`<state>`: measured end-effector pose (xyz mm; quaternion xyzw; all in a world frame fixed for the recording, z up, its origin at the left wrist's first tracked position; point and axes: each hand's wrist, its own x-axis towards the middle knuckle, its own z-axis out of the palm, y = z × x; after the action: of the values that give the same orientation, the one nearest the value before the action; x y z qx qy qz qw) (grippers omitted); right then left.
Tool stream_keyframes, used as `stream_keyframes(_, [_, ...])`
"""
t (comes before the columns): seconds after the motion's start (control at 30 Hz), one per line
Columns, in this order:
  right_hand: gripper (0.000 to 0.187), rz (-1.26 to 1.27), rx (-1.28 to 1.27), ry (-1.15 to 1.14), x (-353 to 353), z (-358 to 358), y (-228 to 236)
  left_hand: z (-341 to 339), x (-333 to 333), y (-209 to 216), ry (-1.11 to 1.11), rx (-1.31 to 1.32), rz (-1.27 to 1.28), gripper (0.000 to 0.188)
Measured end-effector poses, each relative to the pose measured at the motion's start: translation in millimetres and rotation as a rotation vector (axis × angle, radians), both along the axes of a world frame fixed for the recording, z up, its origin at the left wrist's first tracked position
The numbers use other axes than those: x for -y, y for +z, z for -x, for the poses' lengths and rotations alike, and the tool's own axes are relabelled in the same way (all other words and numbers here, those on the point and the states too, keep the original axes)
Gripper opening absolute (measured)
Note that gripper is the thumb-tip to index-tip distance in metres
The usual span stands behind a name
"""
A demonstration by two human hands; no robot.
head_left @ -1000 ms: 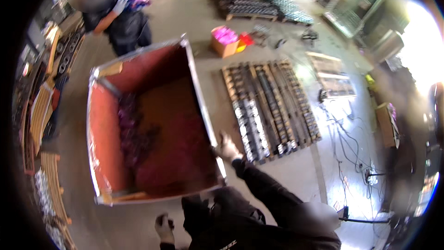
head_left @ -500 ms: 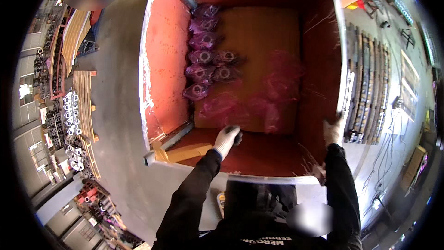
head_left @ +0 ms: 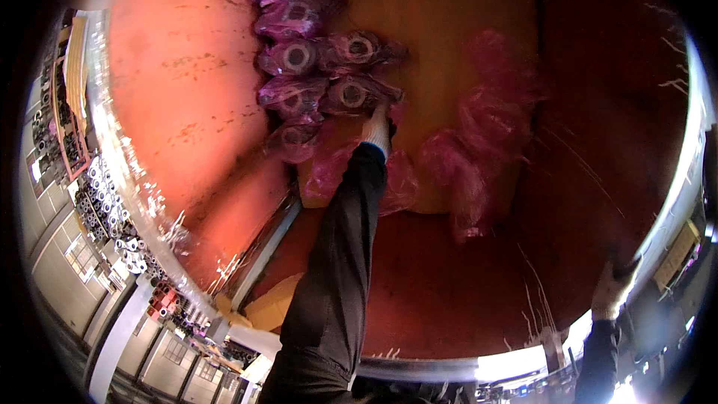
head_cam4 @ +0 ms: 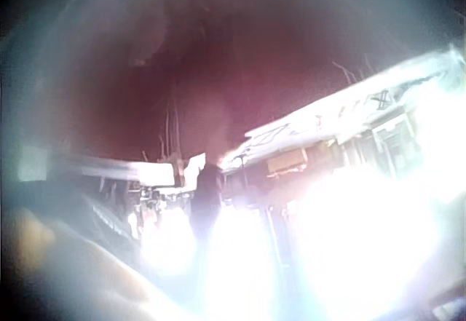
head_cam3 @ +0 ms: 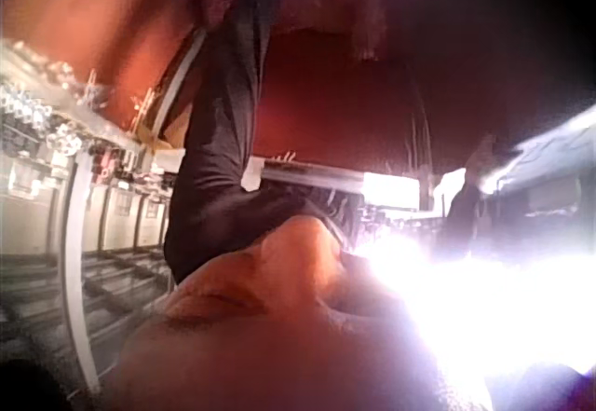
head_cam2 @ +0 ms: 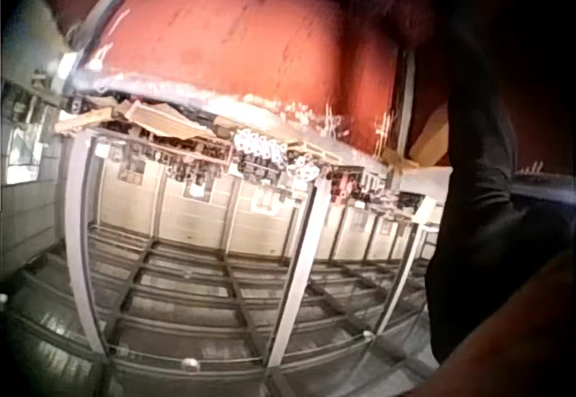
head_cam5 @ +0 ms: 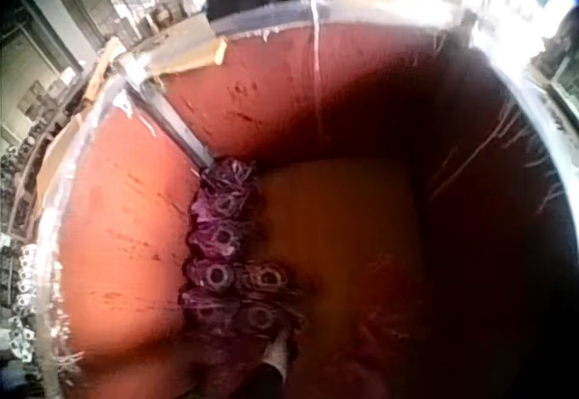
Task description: The person unpacks cylindrical metal parts from a large red bin, removing them from pink plastic wrapping. They place the unwrapped parts onto a wooden pallet in a warehouse setting. The process is repeated for multiple units.
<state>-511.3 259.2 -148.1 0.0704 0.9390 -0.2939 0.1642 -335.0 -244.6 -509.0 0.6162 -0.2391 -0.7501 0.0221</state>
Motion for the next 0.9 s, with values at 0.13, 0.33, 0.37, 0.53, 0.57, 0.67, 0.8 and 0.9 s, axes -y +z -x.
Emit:
stream_keyframes(0.13, [0.058, -0.139, -0.178, 0.027, -13.3, -6.1, 1.7, 49.6, -15.7, 5.9, 0.158, -0.038, -0.001, 0.047])
stream_keyframes(0.33, [0.066, -0.326, -0.185, 0.054, -28.5, -6.3, -2.1, 72.1, -7.5, -50.8, 0.429, -0.182, -0.033, 0.018])
stream_keyframes(0.37, [0.066, -0.336, -0.18, 0.038, -30.4, -7.7, -2.7, 78.4, -10.6, -49.0, 0.405, -0.191, -0.063, 0.016])
stream_keyframes(0.53, [0.066, -0.368, -0.155, 0.008, -43.4, -7.8, -1.4, 61.2, -18.6, -35.2, 0.631, -0.204, -0.254, 0.008])
stream_keyframes(0.57, [0.066, -0.376, -0.15, -0.006, -43.7, -11.3, -1.0, 57.7, -26.4, -32.0, 0.593, -0.15, -0.222, 0.006])
stream_keyframes(0.67, [0.069, -0.225, -0.093, 0.03, -39.4, -10.8, -3.1, -8.2, -28.7, -16.1, 0.542, -0.198, -0.204, 0.011])
stream_keyframes(0.8, [0.072, -0.174, -0.009, -0.06, -26.8, -17.9, -7.7, -25.4, -51.6, 78.9, 0.413, -0.158, -0.333, 0.026])
stream_keyframes(0.9, [0.076, -0.074, 0.109, -0.143, -12.5, -19.6, -21.1, -34.7, -87.1, 141.5, 0.295, -0.037, -0.431, 0.027])
